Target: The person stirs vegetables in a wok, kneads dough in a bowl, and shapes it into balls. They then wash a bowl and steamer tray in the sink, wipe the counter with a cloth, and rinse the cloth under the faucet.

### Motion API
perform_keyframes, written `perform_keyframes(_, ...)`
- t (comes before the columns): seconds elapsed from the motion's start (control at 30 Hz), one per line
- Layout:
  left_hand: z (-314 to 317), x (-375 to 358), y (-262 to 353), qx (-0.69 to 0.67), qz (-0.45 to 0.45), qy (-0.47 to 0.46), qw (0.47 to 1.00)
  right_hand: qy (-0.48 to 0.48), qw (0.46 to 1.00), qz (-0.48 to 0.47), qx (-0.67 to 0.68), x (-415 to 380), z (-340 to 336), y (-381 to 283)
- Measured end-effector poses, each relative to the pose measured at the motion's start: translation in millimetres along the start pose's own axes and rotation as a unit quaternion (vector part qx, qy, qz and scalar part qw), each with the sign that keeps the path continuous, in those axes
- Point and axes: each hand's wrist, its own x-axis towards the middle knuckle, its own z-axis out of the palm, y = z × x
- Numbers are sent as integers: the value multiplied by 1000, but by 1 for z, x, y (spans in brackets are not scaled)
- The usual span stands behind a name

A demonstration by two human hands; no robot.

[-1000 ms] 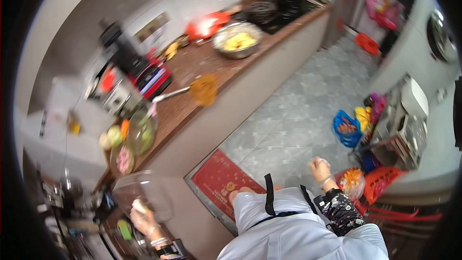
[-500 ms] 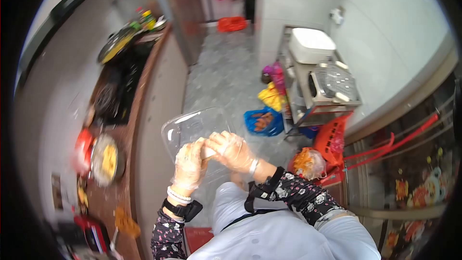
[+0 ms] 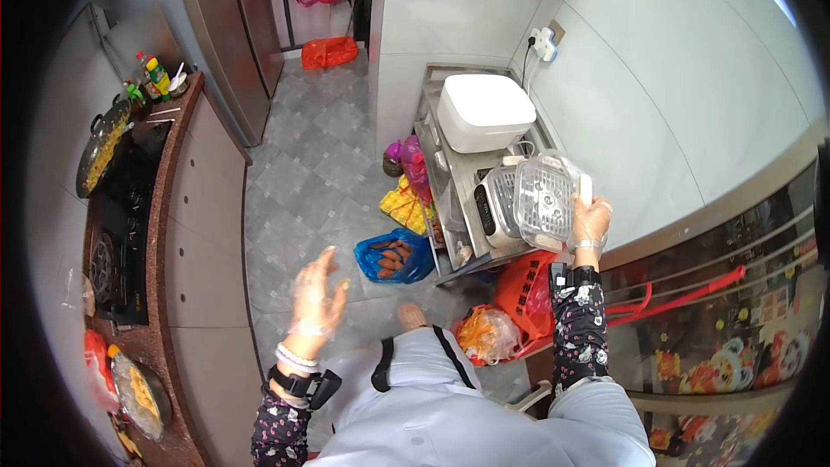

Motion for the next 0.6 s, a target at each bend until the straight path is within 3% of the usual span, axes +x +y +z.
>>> perform_keyframes(0.03,26,6,0,-47,6,-5,999,-2,999,-4,-32,11,13,12)
perform_keyframes(0.1,70,38,26,-175,-52,-140,973,-1,996,-11,-94,33,37,30)
perform_keyframes(0.17,129,70,43,-217,-68,-279,933,-12,994,-14,-105,47,63,43)
perform_keyframes(0.2,165,77,56,-201,-52,-302,930,-17,994,-13,-112,47,70,53)
perform_keyframes(0.23,186,89,77,-365,-192,-350,841,-27,995,-10,-100,50,79,61)
perform_keyframes(0.3,240,123,105,-387,-313,-395,772,-17,995,-23,-91,54,78,65)
perform_keyframes(0.33,274,134,107,-424,-344,-390,742,-13,996,-29,-86,56,73,63)
perform_keyframes(0.43,337,153,116,-414,-377,-394,729,-6,999,47,-20,63,35,63)
perform_keyframes(0.47,344,156,120,-430,-379,-393,719,-3,997,81,14,66,28,68)
perform_keyframes(0.6,373,155,123,-521,-416,-381,641,21,995,68,76,85,8,120)
